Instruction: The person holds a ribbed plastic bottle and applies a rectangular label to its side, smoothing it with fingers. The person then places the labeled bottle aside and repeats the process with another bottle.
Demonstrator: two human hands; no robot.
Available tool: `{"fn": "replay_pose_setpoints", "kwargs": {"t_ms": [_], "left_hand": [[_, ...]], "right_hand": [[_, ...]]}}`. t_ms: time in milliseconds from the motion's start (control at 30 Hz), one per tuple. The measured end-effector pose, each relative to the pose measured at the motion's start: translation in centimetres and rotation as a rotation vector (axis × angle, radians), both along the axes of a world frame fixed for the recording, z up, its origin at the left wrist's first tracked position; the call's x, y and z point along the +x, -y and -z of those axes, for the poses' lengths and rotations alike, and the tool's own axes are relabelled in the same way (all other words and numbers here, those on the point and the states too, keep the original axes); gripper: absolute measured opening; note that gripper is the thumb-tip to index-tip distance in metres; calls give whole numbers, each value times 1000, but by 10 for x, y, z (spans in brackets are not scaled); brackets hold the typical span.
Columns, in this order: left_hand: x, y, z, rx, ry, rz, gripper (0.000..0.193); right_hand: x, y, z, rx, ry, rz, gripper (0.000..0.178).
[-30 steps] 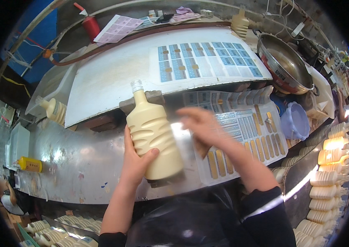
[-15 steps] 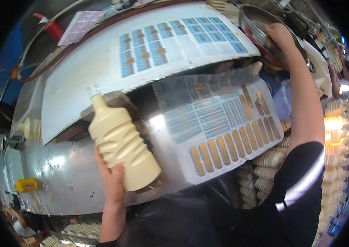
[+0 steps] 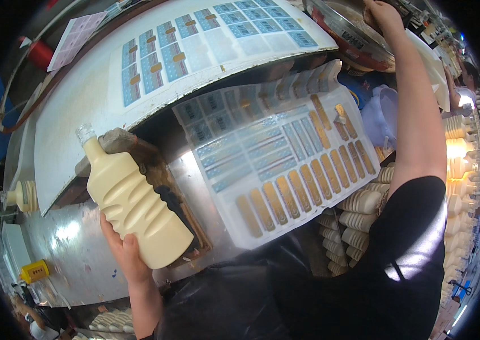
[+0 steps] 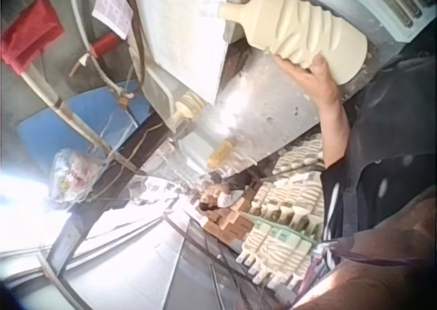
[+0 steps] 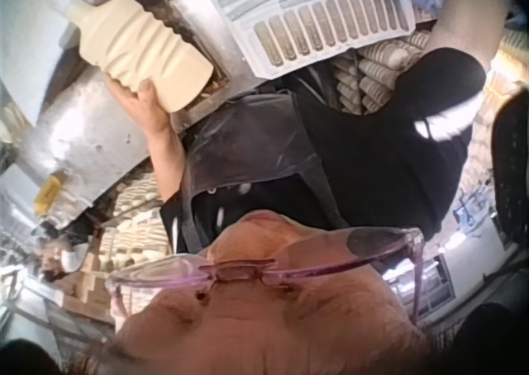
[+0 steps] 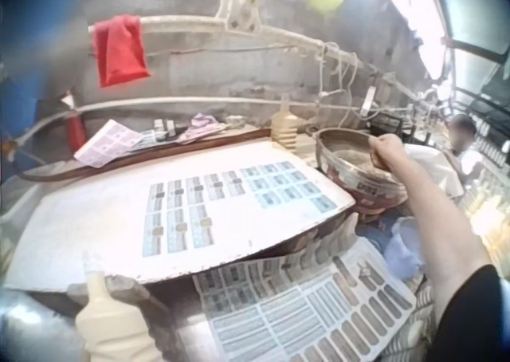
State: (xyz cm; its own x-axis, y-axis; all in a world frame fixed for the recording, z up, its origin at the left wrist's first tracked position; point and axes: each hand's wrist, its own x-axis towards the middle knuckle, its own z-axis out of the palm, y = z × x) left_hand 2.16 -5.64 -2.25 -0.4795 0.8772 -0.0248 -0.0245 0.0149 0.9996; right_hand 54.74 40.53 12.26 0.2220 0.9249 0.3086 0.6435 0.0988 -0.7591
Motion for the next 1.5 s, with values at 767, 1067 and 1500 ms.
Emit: {"fn": "replay_pose_setpoints", "kwargs": {"t_ms": [767, 1067, 1500], "left_hand": [[50, 8, -61, 480, -1041, 325, 40], [116, -16, 6, 269, -1199, 639, 23], [126, -27, 14, -111, -1362, 731, 29]], "right_hand": [[-212, 331, 132, -241, 333, -746, 18], [-225, 366, 149, -233, 634, -555, 33], [-226, 367, 145, -249, 640, -697, 37]]}}
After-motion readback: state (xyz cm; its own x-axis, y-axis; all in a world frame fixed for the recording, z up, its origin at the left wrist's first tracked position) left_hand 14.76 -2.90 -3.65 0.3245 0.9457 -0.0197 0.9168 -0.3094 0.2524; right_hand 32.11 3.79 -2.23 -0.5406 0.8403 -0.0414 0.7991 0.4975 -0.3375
